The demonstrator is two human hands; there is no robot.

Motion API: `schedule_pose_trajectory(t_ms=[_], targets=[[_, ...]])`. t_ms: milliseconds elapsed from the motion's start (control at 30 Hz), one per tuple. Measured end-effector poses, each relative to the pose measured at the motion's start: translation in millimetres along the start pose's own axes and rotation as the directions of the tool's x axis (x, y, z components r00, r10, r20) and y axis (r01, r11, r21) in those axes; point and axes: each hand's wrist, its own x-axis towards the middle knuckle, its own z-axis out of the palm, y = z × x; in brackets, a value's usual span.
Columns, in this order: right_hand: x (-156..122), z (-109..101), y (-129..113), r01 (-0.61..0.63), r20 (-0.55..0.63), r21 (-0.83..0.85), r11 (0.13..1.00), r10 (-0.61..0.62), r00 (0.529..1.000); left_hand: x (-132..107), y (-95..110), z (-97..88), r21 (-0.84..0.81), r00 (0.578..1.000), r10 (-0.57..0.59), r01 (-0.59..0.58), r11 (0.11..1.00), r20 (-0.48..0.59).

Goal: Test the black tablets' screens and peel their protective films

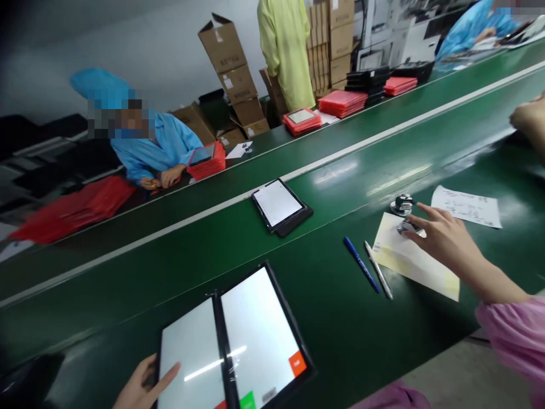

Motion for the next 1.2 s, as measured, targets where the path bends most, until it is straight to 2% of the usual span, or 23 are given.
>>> schedule_pose_trajectory(t_ms=[100, 200, 300, 367, 467, 633, 733, 867, 933, 1000, 1067, 1100, 1133, 1200], targets=[[40, 18, -46, -0.003, 0.062, 0.076, 0.997, -0.002, 0.998, -1, 9, 18.3, 0.007, 0.997, -0.025, 0.025, 1.0, 0.078], [93, 64, -110, -0.014, 0.254, 0.205, 0.979, -0.04, 0.966, -2, 24, 32.8, 0.046, 0.993, 0.0, -0.006, 0.999, 0.121], [143, 111, -159, -0.083, 0.348, 0.22, 0.972, 0.002, 0.938, -6, 38, 43.1, 0.079, 0.992, 0.069, -0.078, 0.994, 0.107], [166, 130, -175, -0.145, 0.393, 0.193, 0.97, 0.059, 0.918, -10, 43, 47.5, 0.064, 0.993, 0.097, -0.102, 0.993, 0.071], [180, 141, -181, -0.213, 0.468, 0.142, 0.967, 0.125, 0.875, -12, 44, 51.6, 0.006, 0.99, 0.139, -0.139, 0.99, 0.014], [171, 135, -178, -0.276, 0.575, 0.076, 0.958, 0.184, 0.797, -1, 42, 58.7, 0.007, 0.968, 0.25, -0.249, 0.968, -0.027], [157, 120, -176, -0.268, 0.594, 0.11, 0.957, 0.153, 0.79, 9, 40, 64.8, 0.031, 0.965, 0.261, -0.26, 0.965, -0.003], [122, 91, -177, -0.169, 0.555, 0.284, 0.944, -0.018, 0.832, 15, 40, 63.6, 0.103, 0.954, 0.296, -0.3, 0.948, 0.055], [104, 82, -182, -0.098, 0.53, 0.398, 0.912, -0.141, 0.836, 17, 50, 59.4, 0.145, 0.941, 0.326, -0.336, 0.93, 0.092], [90, 79, -188, -0.048, 0.51, 0.49, 0.87, -0.242, 0.826, 22, 70, 58.2, 0.179, 0.921, 0.377, -0.388, 0.904, 0.094], [81, 82, -193, -0.031, 0.489, 0.542, 0.84, -0.286, 0.824, 31, 95, 64.2, 0.239, 0.875, 0.475, -0.484, 0.842, 0.096], [78, 83, -194, -0.033, 0.478, 0.555, 0.831, -0.286, 0.83, 35, 107, 70.0, 0.278, 0.832, 0.539, -0.553, 0.786, 0.13], [76, 85, -194, -0.041, 0.466, 0.562, 0.826, -0.275, 0.841, 39, 117, 77.0, 0.354, 0.773, 0.6, -0.631, 0.69, 0.207], [70, 87, -194, -0.065, 0.444, 0.562, 0.824, -0.235, 0.864, 44, 132, 91.3, 0.403, 0.709, 0.629, -0.702, 0.587, 0.32]])
